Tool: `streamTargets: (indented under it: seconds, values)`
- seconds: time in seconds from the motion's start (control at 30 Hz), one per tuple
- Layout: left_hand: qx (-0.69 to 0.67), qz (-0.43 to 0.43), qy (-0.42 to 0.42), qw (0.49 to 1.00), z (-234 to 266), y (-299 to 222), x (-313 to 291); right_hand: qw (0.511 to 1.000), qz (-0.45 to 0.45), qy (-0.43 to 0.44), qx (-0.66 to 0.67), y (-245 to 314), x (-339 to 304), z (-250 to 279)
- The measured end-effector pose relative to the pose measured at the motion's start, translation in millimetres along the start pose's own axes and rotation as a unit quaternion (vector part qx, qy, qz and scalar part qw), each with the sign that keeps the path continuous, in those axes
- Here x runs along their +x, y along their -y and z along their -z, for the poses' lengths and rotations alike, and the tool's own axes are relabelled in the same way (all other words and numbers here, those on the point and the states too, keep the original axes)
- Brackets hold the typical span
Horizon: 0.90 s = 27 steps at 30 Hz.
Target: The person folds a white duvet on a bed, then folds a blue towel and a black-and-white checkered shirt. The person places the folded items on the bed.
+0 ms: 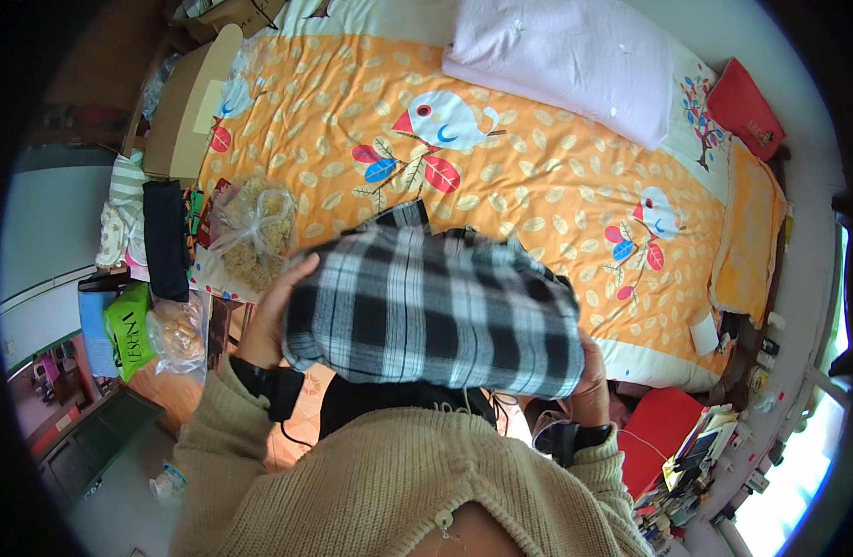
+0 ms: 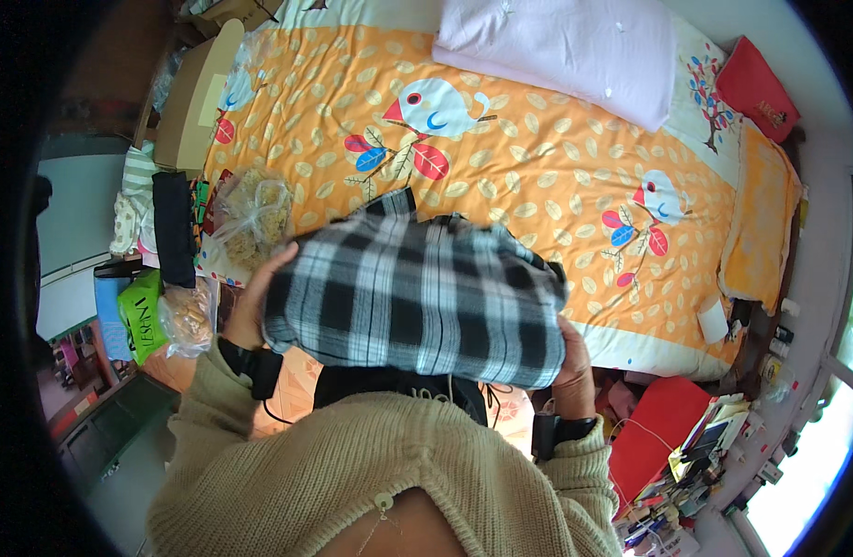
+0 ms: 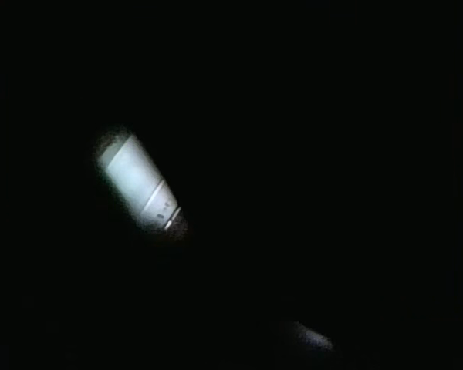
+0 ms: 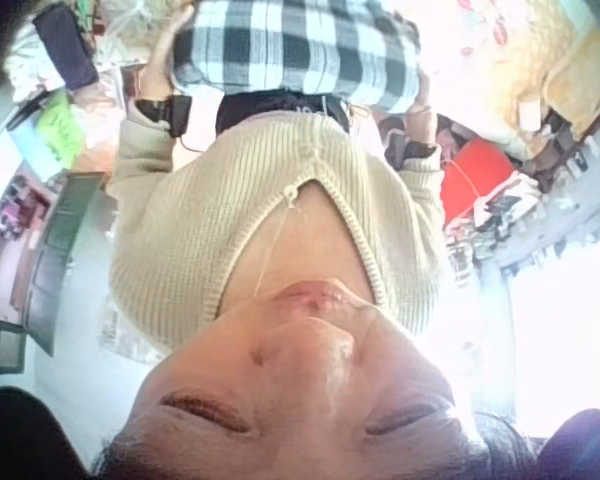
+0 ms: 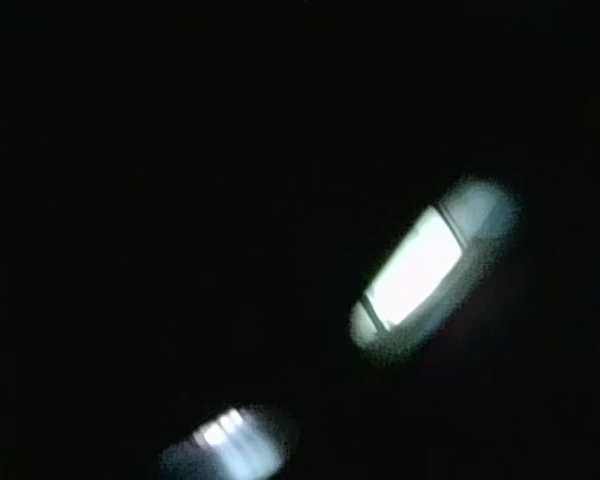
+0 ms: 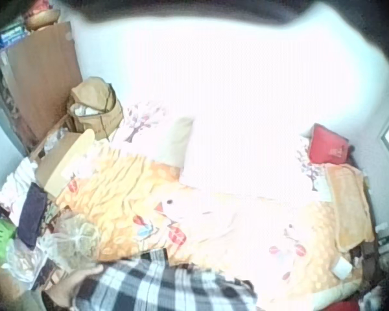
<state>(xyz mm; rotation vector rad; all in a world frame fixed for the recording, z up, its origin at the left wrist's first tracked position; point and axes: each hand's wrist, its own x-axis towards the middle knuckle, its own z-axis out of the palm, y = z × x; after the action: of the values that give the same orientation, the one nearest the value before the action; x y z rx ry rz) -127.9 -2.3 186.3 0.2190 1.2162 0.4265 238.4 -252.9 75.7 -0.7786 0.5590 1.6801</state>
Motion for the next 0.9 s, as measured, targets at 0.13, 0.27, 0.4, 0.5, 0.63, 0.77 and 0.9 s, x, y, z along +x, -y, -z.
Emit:
streamTargets:
  seconds: [0.13,0.27,0.4,0.5,0.63,0.77,0.9]
  values:
    - [-0.026,0.049,0.024,0.998,20,-12,-9,0.999,0.05,0.016,-0.001,1,-38,-30]
    - [0.028,0.053,0.045,0.997,54,9,-12,0.998,0.051,-0.014,-0.021,-27,-54,8]
    - [0.129,-0.009,0.049,0.99,100,52,20,0.967,0.068,-0.141,-0.203,-66,-32,41]
    - [0.188,0.046,0.019,0.981,169,103,88,0.953,0.042,-0.182,-0.237,-97,17,124]
    - [0.134,0.022,-0.091,0.986,219,155,132,0.929,0.071,-0.26,-0.254,-125,48,157]
    - [0.2,-0.056,-0.113,0.972,189,152,120,0.919,0.069,-0.285,-0.263,-125,50,155]
    - [0.231,-0.14,-0.09,0.958,166,136,117,0.931,0.112,-0.255,-0.235,-121,54,154]
